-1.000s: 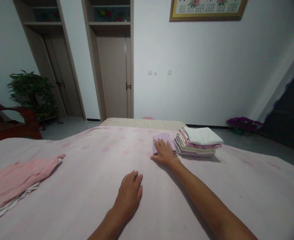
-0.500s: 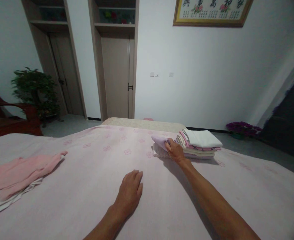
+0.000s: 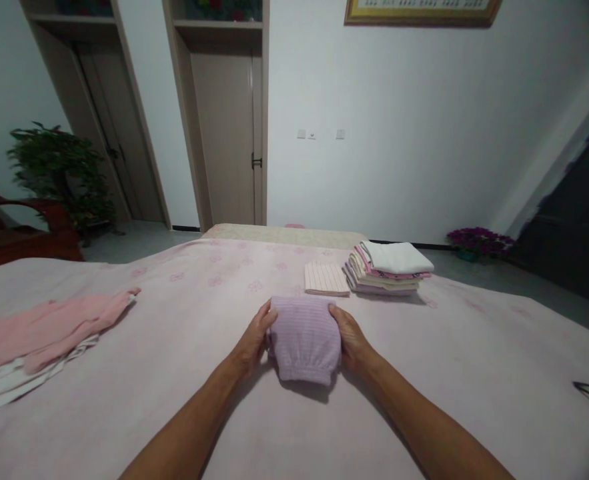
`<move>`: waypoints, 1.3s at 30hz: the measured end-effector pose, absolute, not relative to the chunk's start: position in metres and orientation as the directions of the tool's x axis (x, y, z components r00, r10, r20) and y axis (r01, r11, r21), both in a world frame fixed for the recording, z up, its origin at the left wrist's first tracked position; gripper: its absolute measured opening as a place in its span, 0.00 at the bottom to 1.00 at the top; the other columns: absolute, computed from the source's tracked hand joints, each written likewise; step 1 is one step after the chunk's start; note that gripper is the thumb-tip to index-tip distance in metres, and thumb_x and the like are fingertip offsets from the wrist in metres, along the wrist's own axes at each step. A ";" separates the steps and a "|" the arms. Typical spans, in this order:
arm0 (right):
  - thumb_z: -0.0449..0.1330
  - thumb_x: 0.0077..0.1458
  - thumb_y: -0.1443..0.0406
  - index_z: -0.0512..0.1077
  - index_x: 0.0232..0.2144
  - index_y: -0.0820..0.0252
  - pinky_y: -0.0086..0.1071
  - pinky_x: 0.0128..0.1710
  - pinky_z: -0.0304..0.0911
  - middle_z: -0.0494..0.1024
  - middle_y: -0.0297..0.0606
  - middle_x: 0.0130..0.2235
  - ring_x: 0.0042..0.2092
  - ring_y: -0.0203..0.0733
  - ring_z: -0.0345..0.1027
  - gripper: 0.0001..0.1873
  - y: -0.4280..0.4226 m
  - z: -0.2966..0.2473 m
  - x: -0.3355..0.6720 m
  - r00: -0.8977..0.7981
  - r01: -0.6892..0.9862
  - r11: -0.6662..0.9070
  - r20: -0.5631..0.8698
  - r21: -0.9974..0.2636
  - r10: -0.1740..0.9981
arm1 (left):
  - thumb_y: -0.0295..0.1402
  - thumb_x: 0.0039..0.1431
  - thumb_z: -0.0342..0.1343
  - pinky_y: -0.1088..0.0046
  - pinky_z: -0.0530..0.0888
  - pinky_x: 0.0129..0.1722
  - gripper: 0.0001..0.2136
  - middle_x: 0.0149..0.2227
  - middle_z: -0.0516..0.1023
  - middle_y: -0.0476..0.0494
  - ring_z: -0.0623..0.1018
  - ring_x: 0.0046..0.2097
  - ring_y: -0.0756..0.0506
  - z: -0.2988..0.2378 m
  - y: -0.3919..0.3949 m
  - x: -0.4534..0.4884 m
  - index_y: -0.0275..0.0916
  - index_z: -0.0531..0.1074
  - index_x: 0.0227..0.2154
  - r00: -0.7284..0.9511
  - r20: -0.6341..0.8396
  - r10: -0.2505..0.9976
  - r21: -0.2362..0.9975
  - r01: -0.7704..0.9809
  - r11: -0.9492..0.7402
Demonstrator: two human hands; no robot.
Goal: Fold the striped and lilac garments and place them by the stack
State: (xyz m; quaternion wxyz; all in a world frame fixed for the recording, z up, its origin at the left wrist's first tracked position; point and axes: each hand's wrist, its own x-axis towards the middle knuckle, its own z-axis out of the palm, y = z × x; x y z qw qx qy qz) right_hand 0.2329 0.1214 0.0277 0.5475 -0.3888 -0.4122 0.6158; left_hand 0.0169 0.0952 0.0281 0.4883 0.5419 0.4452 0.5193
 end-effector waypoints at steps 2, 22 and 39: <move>0.64 0.50 0.50 0.73 0.34 0.57 0.39 0.37 0.69 0.80 0.38 0.31 0.34 0.47 0.74 0.18 0.118 0.018 0.234 -0.099 -0.359 -0.076 -0.043 -0.930 0.994 | 0.52 0.57 0.58 0.63 0.76 0.45 0.29 0.49 0.81 0.37 0.80 0.48 0.40 0.031 0.091 0.021 0.41 0.71 0.56 0.142 0.060 0.988 0.984 -0.173 -0.035; 0.57 0.58 0.61 0.76 0.41 0.53 0.38 0.45 0.61 0.81 0.40 0.40 0.42 0.46 0.72 0.11 0.074 0.090 0.236 -0.355 0.757 0.544 0.472 -0.362 0.807 | 0.43 0.62 0.53 0.72 0.71 0.38 0.14 0.35 0.77 0.46 0.74 0.38 0.45 0.027 0.067 0.045 0.36 0.74 0.40 0.010 0.257 0.966 0.966 -0.022 -0.257; 0.68 0.45 0.44 0.61 0.63 0.56 0.44 0.56 0.61 0.72 0.47 0.58 0.57 0.52 0.66 0.48 0.107 0.077 0.271 -0.503 0.009 0.196 0.165 -0.981 0.848 | 0.47 0.64 0.49 0.70 0.71 0.40 0.17 0.36 0.76 0.46 0.74 0.39 0.44 0.032 0.069 0.043 0.38 0.72 0.38 -0.274 0.275 0.922 0.958 -0.005 -0.287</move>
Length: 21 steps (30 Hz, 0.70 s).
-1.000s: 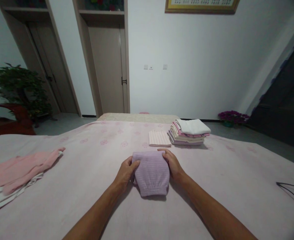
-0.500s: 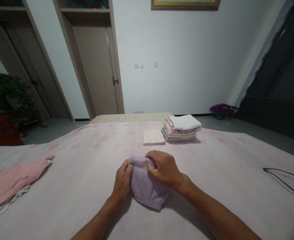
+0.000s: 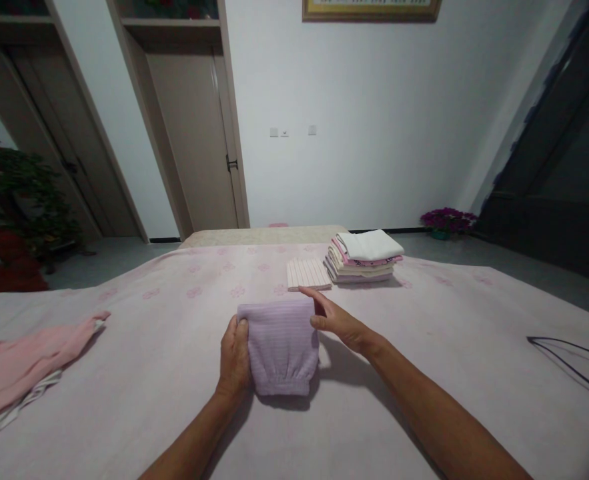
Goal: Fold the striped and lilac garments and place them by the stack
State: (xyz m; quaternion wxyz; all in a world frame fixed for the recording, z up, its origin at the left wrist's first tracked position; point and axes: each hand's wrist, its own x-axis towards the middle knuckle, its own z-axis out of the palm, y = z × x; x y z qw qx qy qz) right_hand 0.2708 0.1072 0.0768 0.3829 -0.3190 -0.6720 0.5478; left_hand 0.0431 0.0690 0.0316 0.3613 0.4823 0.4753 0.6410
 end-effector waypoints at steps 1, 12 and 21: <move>0.70 0.43 0.43 0.61 0.63 0.56 0.45 0.58 0.59 0.71 0.48 0.59 0.59 0.52 0.65 0.51 0.107 0.071 0.269 -0.536 -0.082 0.144 0.166 -0.986 0.828 | 0.47 0.64 0.49 0.70 0.71 0.40 0.17 0.35 0.76 0.46 0.74 0.39 0.45 0.032 0.070 0.042 0.38 0.72 0.38 -0.291 0.264 0.920 0.959 -0.020 -0.282; 0.64 0.48 0.65 0.75 0.42 0.60 0.37 0.42 0.66 0.80 0.38 0.38 0.40 0.45 0.72 0.15 0.099 0.055 0.243 -0.098 0.285 0.427 0.417 -0.858 0.904 | 0.49 0.63 0.52 0.64 0.69 0.55 0.20 0.53 0.75 0.38 0.74 0.55 0.42 0.017 0.090 0.034 0.42 0.70 0.51 -0.248 0.161 0.955 0.975 -0.108 -0.192; 0.63 0.57 0.60 0.74 0.47 0.57 0.40 0.44 0.60 0.81 0.43 0.43 0.43 0.47 0.70 0.16 0.061 0.039 0.224 -0.706 0.586 0.809 0.458 -0.048 0.540 | 0.49 0.69 0.43 0.65 0.78 0.40 0.26 0.50 0.78 0.30 0.82 0.43 0.42 0.023 0.102 0.016 0.38 0.60 0.62 -0.035 -0.320 0.947 0.858 -0.436 0.274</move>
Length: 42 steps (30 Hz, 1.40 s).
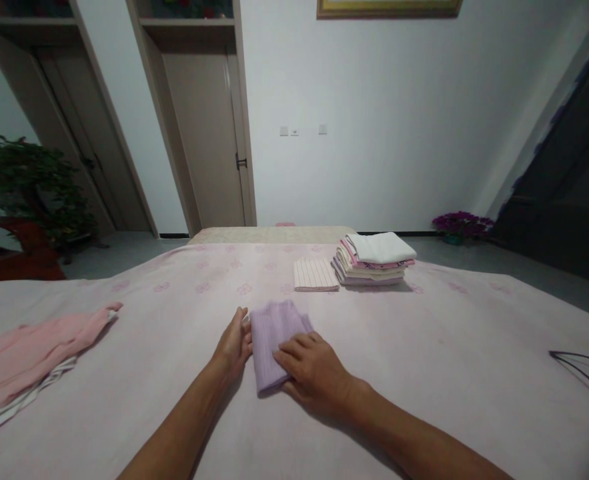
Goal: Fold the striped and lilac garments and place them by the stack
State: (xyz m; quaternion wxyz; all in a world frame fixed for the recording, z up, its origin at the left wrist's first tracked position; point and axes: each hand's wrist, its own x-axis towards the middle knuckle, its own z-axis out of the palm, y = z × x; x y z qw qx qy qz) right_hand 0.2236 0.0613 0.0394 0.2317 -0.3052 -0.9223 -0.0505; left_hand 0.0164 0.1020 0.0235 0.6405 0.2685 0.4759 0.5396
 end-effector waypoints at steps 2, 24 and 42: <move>0.61 0.59 0.58 0.75 0.44 0.57 0.40 0.45 0.60 0.81 0.41 0.41 0.42 0.46 0.71 0.13 0.058 0.040 0.220 -0.687 0.570 0.807 0.451 -0.154 0.570 | 0.47 0.68 0.46 0.63 0.78 0.44 0.25 0.52 0.77 0.29 0.82 0.46 0.41 0.022 0.102 0.012 0.37 0.63 0.60 -0.114 -0.266 0.957 0.917 -0.338 0.214; 0.53 0.61 0.53 0.77 0.46 0.56 0.35 0.41 0.64 0.82 0.42 0.42 0.42 0.46 0.75 0.21 0.101 0.058 0.248 -0.244 0.755 0.248 0.091 -0.607 0.966 | 0.39 0.72 0.39 0.45 0.57 0.66 0.23 0.66 0.64 0.32 0.59 0.69 0.36 -0.025 0.084 0.043 0.35 0.62 0.64 0.277 0.499 0.821 0.237 0.868 -0.437; 0.74 0.34 0.58 0.77 0.28 0.59 0.36 0.32 0.63 0.78 0.39 0.26 0.33 0.49 0.72 0.18 0.128 0.024 0.259 -0.297 0.348 0.131 0.023 -0.928 0.954 | 0.41 0.69 0.40 0.55 0.52 0.69 0.27 0.70 0.55 0.27 0.53 0.71 0.37 -0.027 0.096 0.036 0.28 0.60 0.64 -0.026 0.326 0.945 0.599 0.779 -0.185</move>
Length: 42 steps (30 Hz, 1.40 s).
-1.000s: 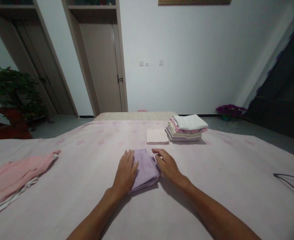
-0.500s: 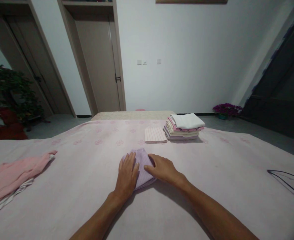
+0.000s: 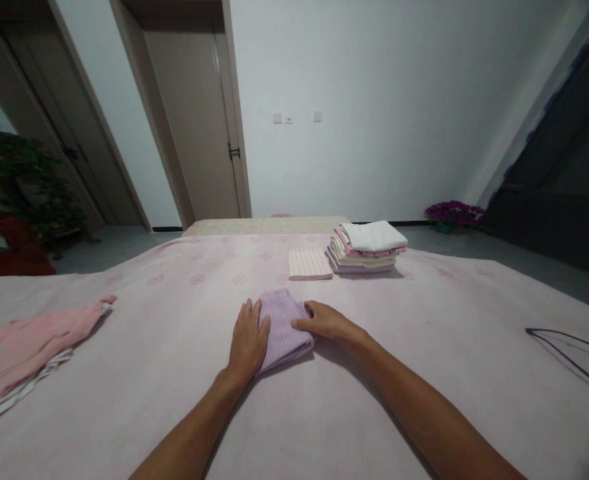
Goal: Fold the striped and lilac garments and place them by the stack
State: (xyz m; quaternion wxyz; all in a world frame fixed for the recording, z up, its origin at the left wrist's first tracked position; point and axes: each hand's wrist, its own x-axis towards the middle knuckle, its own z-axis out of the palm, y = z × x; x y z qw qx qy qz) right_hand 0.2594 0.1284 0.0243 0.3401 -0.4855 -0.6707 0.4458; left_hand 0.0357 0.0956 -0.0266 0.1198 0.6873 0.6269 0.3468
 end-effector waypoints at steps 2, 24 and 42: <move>0.75 0.33 0.60 0.77 0.27 0.60 0.36 0.31 0.63 0.77 0.38 0.24 0.32 0.49 0.72 0.17 0.132 0.021 0.258 -0.312 0.278 0.082 -0.010 -0.957 0.950 | 0.39 0.68 0.42 0.55 0.53 0.69 0.27 0.69 0.56 0.26 0.54 0.71 0.37 -0.025 0.097 0.036 0.28 0.61 0.64 -0.047 0.315 0.948 0.610 0.775 -0.165; 0.67 0.40 0.61 0.70 0.40 0.61 0.30 0.35 0.64 0.79 0.36 0.35 0.36 0.41 0.72 0.22 0.142 0.042 0.244 0.002 -0.049 0.034 0.034 -0.998 0.999 | 0.36 0.65 0.46 0.60 0.69 0.60 0.22 0.61 0.69 0.34 0.74 0.58 0.41 -0.017 0.113 0.019 0.37 0.62 0.61 -0.420 0.211 0.883 0.903 0.429 -0.012; 0.60 0.64 0.57 0.69 0.55 0.60 0.46 0.49 0.70 0.72 0.43 0.54 0.50 0.46 0.71 0.20 0.294 0.057 0.279 0.329 0.100 -0.198 -0.156 -0.975 0.931 | 0.33 0.62 0.49 0.64 0.71 0.54 0.16 0.53 0.77 0.42 0.77 0.52 0.42 -0.018 0.117 0.018 0.43 0.72 0.52 -0.308 0.230 0.923 0.829 0.559 -0.020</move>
